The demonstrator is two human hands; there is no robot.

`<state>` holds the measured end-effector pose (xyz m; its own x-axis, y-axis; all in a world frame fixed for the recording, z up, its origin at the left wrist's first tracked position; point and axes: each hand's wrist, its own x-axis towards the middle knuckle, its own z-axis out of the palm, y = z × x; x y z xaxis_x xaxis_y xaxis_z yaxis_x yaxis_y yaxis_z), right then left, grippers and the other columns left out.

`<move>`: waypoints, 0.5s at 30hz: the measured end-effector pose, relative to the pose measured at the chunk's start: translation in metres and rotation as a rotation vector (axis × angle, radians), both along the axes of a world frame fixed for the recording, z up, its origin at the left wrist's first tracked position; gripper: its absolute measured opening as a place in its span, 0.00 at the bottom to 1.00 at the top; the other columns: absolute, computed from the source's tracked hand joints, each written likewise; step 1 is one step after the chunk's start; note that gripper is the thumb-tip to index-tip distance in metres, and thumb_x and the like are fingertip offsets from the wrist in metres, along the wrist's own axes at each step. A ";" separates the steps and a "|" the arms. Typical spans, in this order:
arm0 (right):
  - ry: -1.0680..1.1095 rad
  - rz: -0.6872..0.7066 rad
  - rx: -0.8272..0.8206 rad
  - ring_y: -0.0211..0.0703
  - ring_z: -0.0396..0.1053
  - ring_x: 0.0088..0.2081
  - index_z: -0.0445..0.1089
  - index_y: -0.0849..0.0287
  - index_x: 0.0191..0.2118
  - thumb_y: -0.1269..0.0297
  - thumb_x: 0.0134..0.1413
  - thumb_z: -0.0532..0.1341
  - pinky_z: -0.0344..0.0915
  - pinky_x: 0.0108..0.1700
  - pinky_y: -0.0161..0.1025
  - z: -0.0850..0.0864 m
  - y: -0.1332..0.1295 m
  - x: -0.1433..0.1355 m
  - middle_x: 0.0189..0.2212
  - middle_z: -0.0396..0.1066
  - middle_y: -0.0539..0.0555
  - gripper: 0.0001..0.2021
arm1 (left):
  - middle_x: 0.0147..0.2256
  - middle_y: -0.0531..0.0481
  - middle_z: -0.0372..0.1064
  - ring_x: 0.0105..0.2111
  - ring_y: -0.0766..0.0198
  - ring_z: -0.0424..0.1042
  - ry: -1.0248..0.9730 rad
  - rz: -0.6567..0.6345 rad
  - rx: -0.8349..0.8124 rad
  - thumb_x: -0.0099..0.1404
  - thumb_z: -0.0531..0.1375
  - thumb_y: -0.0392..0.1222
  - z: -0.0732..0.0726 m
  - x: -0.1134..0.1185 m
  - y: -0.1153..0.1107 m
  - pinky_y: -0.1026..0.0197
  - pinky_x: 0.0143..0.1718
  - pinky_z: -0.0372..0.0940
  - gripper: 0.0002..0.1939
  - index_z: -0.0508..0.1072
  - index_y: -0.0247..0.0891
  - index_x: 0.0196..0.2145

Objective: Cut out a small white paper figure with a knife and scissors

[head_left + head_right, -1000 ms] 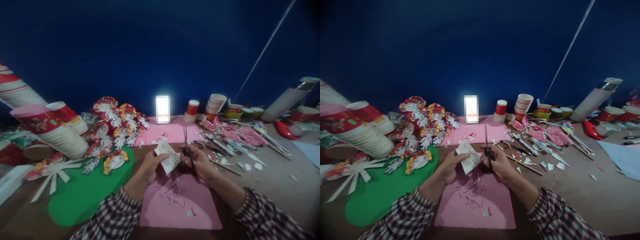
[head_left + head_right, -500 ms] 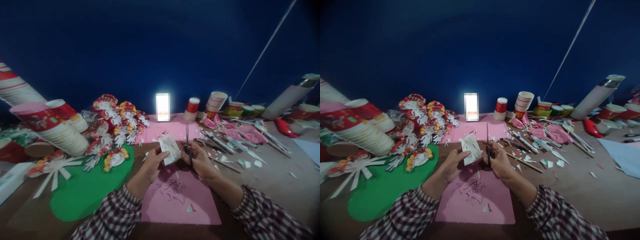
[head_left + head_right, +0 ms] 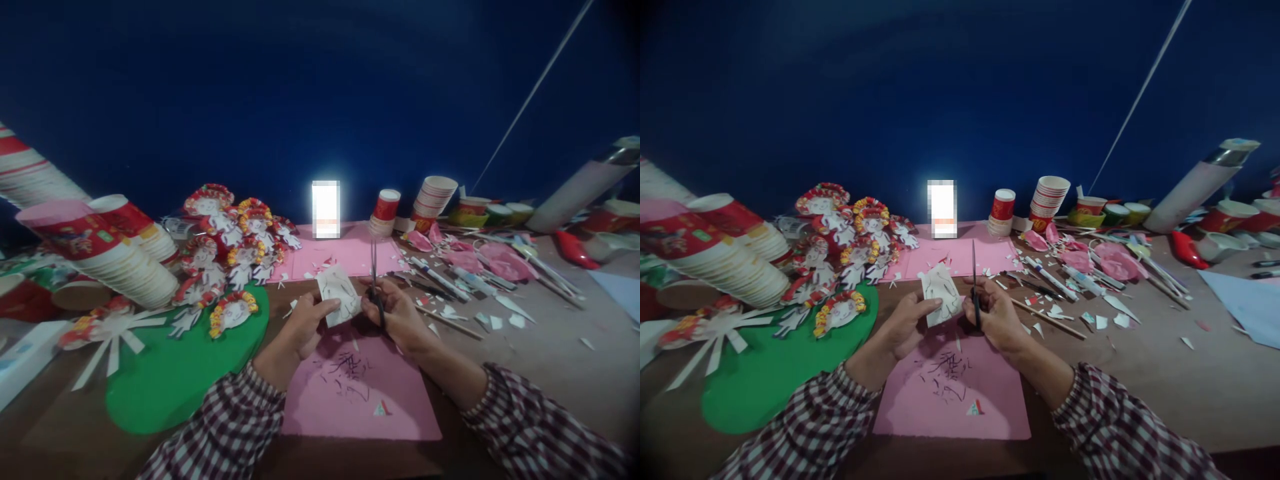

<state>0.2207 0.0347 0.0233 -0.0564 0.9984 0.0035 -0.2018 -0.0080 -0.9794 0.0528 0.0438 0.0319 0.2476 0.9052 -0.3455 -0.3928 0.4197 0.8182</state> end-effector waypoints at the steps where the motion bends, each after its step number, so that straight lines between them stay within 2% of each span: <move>1: -0.002 0.000 -0.001 0.33 0.62 0.25 0.68 0.58 0.46 0.62 0.41 0.71 0.59 0.28 0.32 0.000 0.000 0.000 0.26 0.68 0.45 0.24 | 0.32 0.40 0.77 0.26 0.60 0.74 -0.016 -0.002 -0.002 0.49 0.68 0.35 0.000 0.000 0.000 0.59 0.30 0.69 0.18 0.74 0.29 0.39; 5: 0.001 -0.005 0.011 0.33 0.63 0.27 0.68 0.58 0.46 0.63 0.41 0.71 0.61 0.30 0.32 -0.001 0.000 -0.001 0.27 0.68 0.46 0.24 | 0.34 0.38 0.77 0.29 0.58 0.76 -0.059 -0.008 -0.010 0.47 0.69 0.36 -0.001 0.000 0.001 0.59 0.32 0.69 0.22 0.74 0.28 0.41; 10: -0.012 -0.006 0.032 0.33 0.63 0.27 0.68 0.57 0.46 0.65 0.41 0.70 0.60 0.29 0.32 -0.003 0.001 0.000 0.26 0.67 0.45 0.23 | 0.35 0.38 0.77 0.32 0.57 0.77 -0.065 0.021 0.012 0.45 0.70 0.35 -0.004 0.000 0.002 0.59 0.36 0.70 0.21 0.75 0.27 0.38; 15: -0.068 -0.044 0.108 0.33 0.63 0.26 0.67 0.57 0.45 0.67 0.41 0.68 0.61 0.29 0.32 -0.002 -0.001 -0.003 0.26 0.67 0.45 0.21 | 0.33 0.41 0.78 0.29 0.59 0.76 -0.044 0.028 0.011 0.45 0.70 0.35 -0.006 0.000 0.001 0.62 0.30 0.69 0.18 0.75 0.29 0.37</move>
<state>0.2180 0.0341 0.0214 -0.0164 0.9939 0.1087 -0.1323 0.1056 -0.9856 0.0528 0.0451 0.0263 0.2364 0.9156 -0.3251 -0.4398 0.3992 0.8045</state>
